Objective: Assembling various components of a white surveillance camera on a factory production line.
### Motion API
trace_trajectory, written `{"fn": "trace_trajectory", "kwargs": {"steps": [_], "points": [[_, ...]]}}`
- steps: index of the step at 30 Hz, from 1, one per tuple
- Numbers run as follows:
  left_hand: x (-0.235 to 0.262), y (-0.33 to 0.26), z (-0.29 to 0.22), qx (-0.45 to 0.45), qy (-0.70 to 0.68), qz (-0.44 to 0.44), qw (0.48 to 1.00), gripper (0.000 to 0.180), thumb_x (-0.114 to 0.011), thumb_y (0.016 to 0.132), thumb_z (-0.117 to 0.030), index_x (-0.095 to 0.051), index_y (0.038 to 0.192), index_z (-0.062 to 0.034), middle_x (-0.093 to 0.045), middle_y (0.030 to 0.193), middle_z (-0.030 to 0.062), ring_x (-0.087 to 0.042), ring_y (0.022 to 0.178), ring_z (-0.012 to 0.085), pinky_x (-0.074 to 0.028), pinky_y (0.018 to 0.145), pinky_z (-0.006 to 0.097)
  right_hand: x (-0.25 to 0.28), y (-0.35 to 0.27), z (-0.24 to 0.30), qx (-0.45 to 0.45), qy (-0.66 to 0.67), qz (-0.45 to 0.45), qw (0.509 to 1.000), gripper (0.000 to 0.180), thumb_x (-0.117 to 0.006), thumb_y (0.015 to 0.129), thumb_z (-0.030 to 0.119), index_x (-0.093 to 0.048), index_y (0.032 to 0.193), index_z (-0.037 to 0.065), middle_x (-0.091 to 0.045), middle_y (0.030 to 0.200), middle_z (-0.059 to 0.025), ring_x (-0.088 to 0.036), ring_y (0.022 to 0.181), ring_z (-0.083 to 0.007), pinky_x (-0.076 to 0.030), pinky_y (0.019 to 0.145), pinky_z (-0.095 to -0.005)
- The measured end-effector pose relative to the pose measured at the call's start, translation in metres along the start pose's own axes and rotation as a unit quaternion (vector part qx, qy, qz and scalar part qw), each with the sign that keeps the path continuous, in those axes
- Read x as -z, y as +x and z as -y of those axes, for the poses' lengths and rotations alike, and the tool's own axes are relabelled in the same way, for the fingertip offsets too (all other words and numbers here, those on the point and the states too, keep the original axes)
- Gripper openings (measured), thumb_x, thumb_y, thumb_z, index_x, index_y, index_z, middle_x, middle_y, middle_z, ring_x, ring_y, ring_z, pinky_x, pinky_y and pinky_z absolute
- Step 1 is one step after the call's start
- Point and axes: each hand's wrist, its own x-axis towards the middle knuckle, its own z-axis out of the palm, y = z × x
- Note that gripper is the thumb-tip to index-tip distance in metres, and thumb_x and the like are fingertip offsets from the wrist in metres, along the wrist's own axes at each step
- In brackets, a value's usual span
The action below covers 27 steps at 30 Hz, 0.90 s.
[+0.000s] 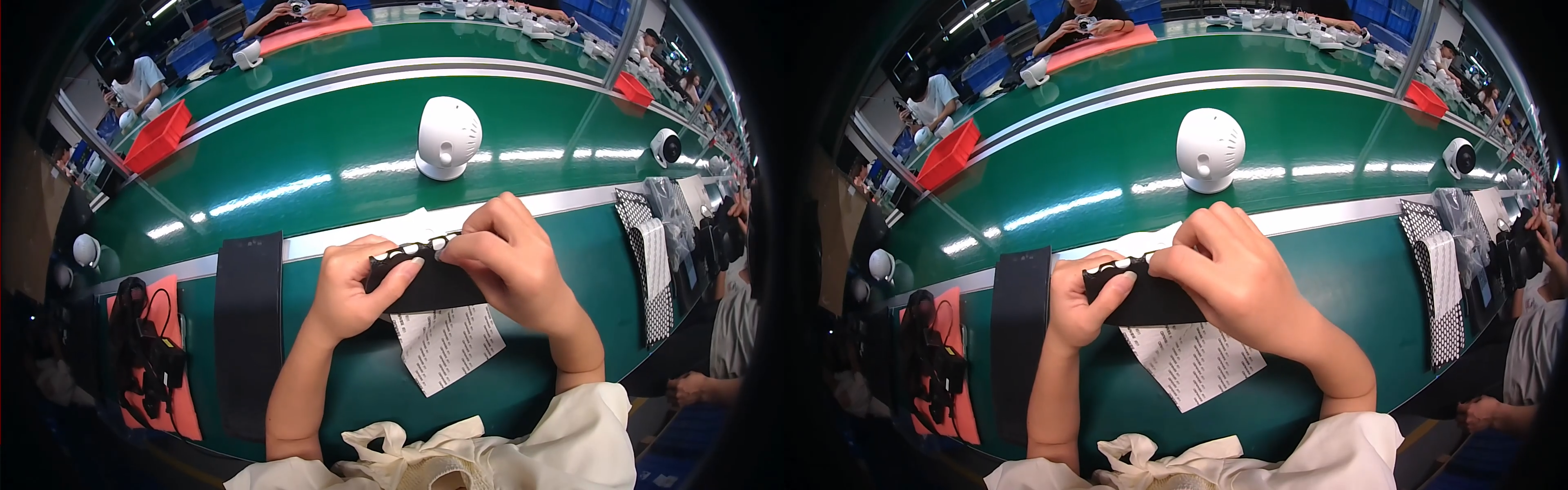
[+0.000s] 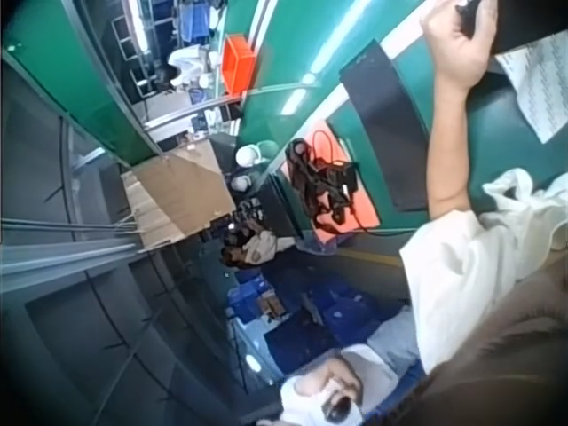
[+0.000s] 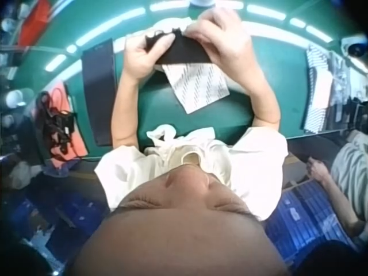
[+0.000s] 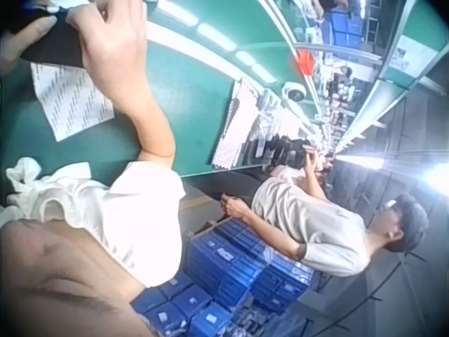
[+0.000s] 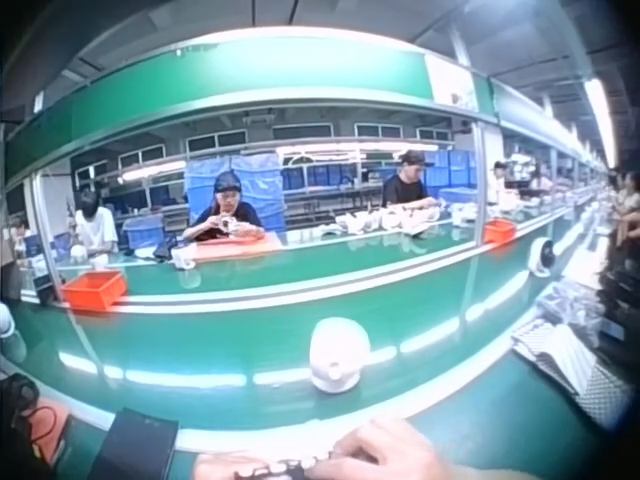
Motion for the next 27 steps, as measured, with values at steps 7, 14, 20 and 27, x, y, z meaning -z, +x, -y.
{"fn": "trace_trajectory", "kwargs": {"steps": [7,14,20,27], "points": [[-0.008,0.002,-0.033,-0.073,0.174,0.129,0.973,0.020,-0.073,0.065,-0.009,-0.055,0.070,-0.0009,-0.054,0.064,0.0094,-0.053,0.058,0.0269,-0.042,0.055,0.032,0.028,0.001,-0.009,-0.057,0.208,0.016,0.976,0.018,-0.067,0.067,-0.003,-0.059,0.082,0.003,-0.059,0.078,-0.0044,-0.051,0.067,-0.0153,-0.039,0.060,-0.0275],[-0.031,-0.013,-0.040,-0.135,0.171,0.262,0.940,0.021,-0.066,0.071,-0.021,-0.055,0.081,-0.0066,-0.055,0.101,0.0091,-0.051,0.105,0.0268,-0.036,0.093,0.041,-0.002,0.018,-0.018,-0.162,0.390,0.063,0.904,0.031,-0.061,0.080,0.008,-0.051,0.107,-0.001,-0.057,0.088,-0.0059,-0.055,0.086,-0.0134,-0.041,0.084,-0.0290],[-0.019,-0.013,-0.021,-0.047,0.034,0.301,0.952,0.015,-0.066,0.067,-0.012,-0.057,0.074,-0.0039,-0.059,0.080,0.0067,-0.057,0.084,0.0241,-0.041,0.090,0.037,-0.033,0.039,-0.048,-0.102,0.485,0.187,0.848,0.042,-0.061,0.076,0.001,-0.044,0.114,-0.002,-0.055,0.084,-0.0026,-0.052,0.084,-0.0089,-0.037,0.090,-0.0280],[-0.015,-0.012,-0.012,-0.066,0.029,0.309,0.948,0.011,-0.064,0.069,-0.012,-0.059,0.072,-0.0028,-0.056,0.067,0.0079,-0.055,0.070,0.0236,-0.042,0.087,0.034,-0.056,0.040,-0.038,-0.162,0.438,0.195,0.863,0.027,-0.056,0.078,0.000,-0.048,0.104,-0.001,-0.055,0.087,-0.0027,-0.053,0.087,-0.0097,-0.041,0.086,-0.0263]]}}
